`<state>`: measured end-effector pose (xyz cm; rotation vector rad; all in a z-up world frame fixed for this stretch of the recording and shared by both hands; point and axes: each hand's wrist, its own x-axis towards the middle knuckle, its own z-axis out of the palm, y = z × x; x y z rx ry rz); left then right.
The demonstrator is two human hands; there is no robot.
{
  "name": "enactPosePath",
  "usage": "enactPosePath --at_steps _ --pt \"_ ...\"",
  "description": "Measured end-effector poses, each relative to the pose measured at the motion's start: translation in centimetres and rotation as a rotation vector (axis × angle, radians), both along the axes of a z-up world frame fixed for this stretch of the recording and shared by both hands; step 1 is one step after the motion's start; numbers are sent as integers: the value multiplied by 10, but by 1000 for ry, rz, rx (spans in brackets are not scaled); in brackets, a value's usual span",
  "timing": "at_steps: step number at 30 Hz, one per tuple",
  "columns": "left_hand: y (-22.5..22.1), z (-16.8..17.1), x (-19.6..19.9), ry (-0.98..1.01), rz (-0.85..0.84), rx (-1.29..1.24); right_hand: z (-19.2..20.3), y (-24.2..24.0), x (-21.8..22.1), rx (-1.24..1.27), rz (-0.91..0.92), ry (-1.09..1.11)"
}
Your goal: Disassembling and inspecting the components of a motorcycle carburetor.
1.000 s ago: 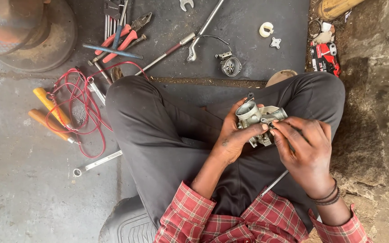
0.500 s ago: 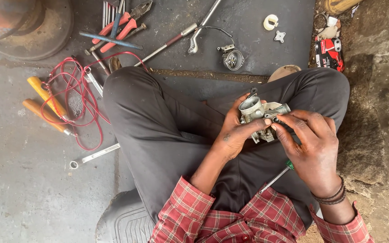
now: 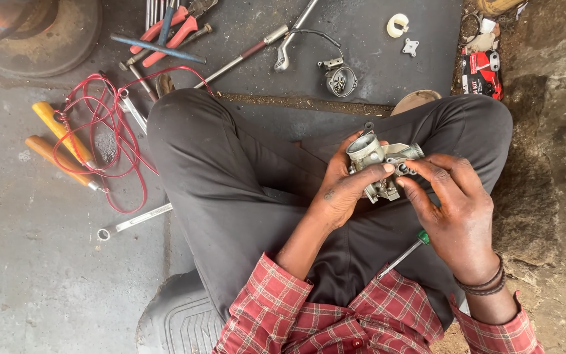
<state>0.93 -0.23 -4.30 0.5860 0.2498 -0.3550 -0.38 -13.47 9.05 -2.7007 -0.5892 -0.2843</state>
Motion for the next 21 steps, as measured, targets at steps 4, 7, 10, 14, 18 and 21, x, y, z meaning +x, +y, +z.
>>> enactPosePath --at_steps 4,7,10,14,18,21 --pt "2 5 1 20 -31 -6 -3 -8 -4 35 -19 47" --pt "3 7 2 59 -44 -21 -7 -19 -7 42 -24 16" --pt "6 10 2 84 -46 -32 -10 -28 -7 238 -80 66" --pt "10 11 2 100 -84 -79 -7 -26 -7 644 -173 303" --pt "10 6 1 46 -79 -90 -18 -21 -4 683 -184 390" --pt "12 5 0 40 -75 -91 -22 -14 -5 645 -260 433"
